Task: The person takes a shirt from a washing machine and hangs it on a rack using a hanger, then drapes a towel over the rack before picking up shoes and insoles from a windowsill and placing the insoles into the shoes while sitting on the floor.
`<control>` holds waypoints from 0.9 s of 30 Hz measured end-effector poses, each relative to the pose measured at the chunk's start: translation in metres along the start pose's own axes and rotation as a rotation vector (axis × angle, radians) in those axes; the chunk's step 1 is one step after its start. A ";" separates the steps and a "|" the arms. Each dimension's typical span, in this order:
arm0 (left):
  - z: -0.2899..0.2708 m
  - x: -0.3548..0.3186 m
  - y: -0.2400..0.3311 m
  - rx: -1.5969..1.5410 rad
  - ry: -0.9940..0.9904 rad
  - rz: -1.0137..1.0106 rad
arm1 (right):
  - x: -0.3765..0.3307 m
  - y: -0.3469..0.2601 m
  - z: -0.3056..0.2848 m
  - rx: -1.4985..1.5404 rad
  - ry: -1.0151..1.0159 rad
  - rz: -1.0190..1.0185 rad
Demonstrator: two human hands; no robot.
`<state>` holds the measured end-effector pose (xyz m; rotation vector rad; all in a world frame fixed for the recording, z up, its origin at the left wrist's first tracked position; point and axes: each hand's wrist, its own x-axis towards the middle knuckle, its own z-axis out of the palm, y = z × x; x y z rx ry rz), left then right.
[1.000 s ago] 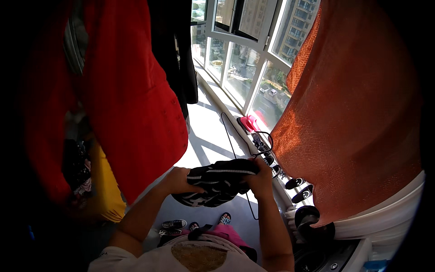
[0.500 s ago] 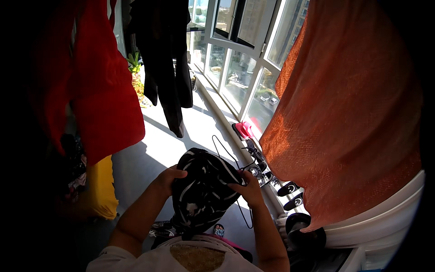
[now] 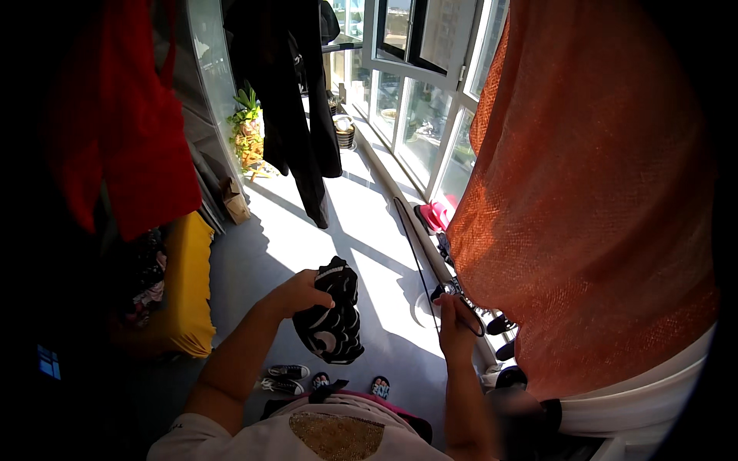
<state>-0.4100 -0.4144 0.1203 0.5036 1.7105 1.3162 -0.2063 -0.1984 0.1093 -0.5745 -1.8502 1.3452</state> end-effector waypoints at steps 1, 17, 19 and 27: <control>-0.002 -0.001 0.001 -0.028 0.029 0.012 | -0.004 -0.006 -0.008 0.029 -0.085 0.056; 0.037 -0.007 0.014 0.177 0.047 0.230 | -0.042 0.042 0.053 -0.312 -0.471 0.195; 0.025 -0.010 0.008 0.085 0.114 0.236 | -0.031 0.021 0.043 -0.363 -0.589 0.224; 0.038 -0.015 0.014 0.213 -0.099 0.288 | -0.022 0.021 0.054 -0.435 -0.640 0.235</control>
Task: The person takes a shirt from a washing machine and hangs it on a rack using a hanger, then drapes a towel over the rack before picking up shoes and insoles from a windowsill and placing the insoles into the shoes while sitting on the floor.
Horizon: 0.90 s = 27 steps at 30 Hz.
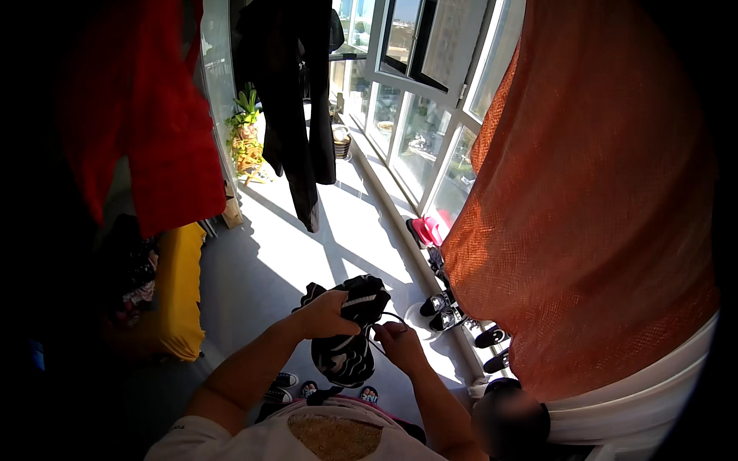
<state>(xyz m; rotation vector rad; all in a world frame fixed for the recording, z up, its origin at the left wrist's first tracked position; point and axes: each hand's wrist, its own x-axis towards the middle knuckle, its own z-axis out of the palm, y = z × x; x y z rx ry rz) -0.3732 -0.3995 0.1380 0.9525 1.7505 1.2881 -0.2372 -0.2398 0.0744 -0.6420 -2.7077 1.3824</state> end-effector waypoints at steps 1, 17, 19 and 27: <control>0.010 0.004 -0.010 0.065 -0.074 0.113 | 0.003 0.006 0.011 0.095 0.174 -0.047; 0.029 0.000 -0.073 -0.810 0.023 -0.311 | -0.025 -0.056 -0.013 0.708 0.294 0.042; 0.030 -0.003 -0.092 -0.953 -0.111 -0.276 | -0.023 -0.057 -0.013 0.790 0.283 -0.020; 0.014 -0.007 -0.060 -1.130 0.042 -0.111 | -0.010 -0.047 -0.004 0.411 0.288 -0.250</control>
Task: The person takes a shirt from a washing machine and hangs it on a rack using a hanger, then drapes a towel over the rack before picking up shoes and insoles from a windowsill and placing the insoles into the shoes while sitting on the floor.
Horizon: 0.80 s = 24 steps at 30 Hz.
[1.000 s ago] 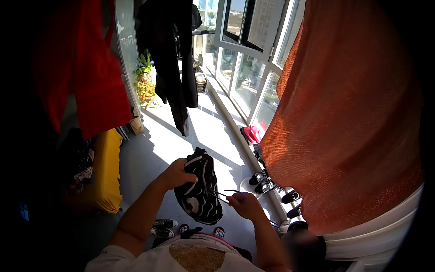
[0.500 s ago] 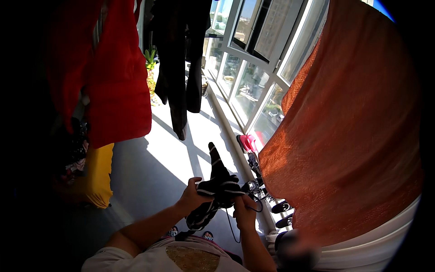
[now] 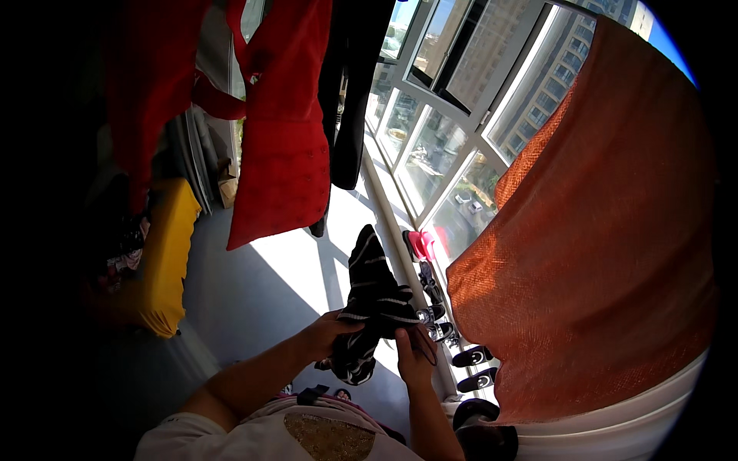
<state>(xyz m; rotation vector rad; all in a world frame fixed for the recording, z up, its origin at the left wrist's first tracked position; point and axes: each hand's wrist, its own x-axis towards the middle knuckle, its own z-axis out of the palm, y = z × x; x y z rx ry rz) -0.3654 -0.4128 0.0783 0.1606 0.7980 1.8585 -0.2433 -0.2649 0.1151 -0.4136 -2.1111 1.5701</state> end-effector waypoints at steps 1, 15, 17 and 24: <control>0.005 0.000 0.003 -0.105 -0.072 0.024 | 0.000 0.006 0.003 -0.093 -0.071 -0.072; 0.010 -0.008 0.014 1.132 0.117 0.580 | 0.005 0.029 0.028 0.076 0.036 0.077; 0.004 -0.008 0.014 1.054 0.134 0.573 | 0.013 0.044 0.019 0.431 0.108 0.069; 0.007 -0.008 -0.012 1.111 0.030 0.618 | 0.038 0.017 0.009 0.721 0.042 0.090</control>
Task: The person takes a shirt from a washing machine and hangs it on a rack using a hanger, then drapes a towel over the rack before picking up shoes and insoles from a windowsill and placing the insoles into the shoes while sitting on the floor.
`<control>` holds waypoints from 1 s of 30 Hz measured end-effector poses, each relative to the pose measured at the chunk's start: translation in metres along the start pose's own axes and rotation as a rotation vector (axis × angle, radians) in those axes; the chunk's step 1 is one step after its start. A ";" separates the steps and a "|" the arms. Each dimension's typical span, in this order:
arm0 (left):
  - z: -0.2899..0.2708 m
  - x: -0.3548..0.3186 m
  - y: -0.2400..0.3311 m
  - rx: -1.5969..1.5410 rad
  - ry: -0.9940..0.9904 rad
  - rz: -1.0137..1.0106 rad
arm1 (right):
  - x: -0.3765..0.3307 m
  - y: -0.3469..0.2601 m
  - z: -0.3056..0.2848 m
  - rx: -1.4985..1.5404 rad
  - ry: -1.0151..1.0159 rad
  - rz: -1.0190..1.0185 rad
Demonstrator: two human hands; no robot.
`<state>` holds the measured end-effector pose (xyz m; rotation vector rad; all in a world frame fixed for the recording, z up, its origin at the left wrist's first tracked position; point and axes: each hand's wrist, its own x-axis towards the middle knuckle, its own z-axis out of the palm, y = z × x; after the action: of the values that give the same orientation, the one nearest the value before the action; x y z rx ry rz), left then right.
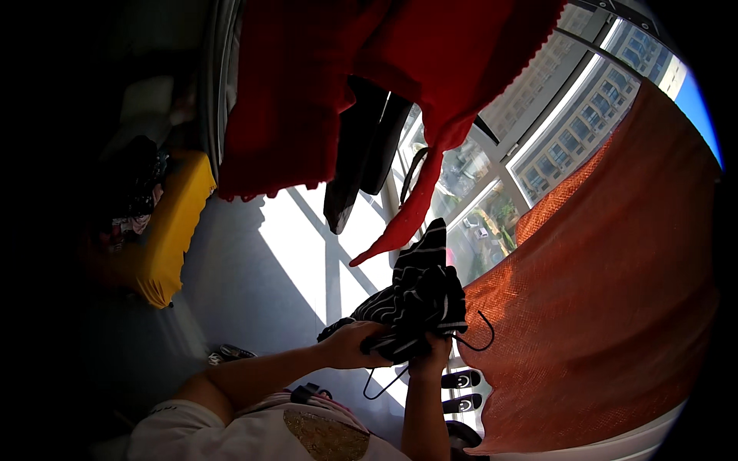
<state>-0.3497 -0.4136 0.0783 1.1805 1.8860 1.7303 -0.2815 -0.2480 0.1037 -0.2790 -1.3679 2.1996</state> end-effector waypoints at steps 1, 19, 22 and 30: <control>0.001 0.001 0.002 -0.024 -0.046 -0.080 | 0.001 -0.002 0.004 0.021 -0.014 0.012; -0.018 0.016 0.026 -0.922 -0.360 -0.404 | 0.011 -0.009 -0.026 -0.244 -0.348 -0.095; -0.023 0.015 0.027 -0.669 -0.256 -0.288 | 0.014 -0.002 -0.043 -0.189 -0.310 0.029; -0.040 0.021 0.036 -1.511 0.140 -0.373 | 0.009 -0.016 -0.022 -0.090 -0.120 0.276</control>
<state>-0.3784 -0.4278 0.1262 0.0858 0.3352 2.1674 -0.2739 -0.2207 0.1079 -0.3948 -1.5768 2.4149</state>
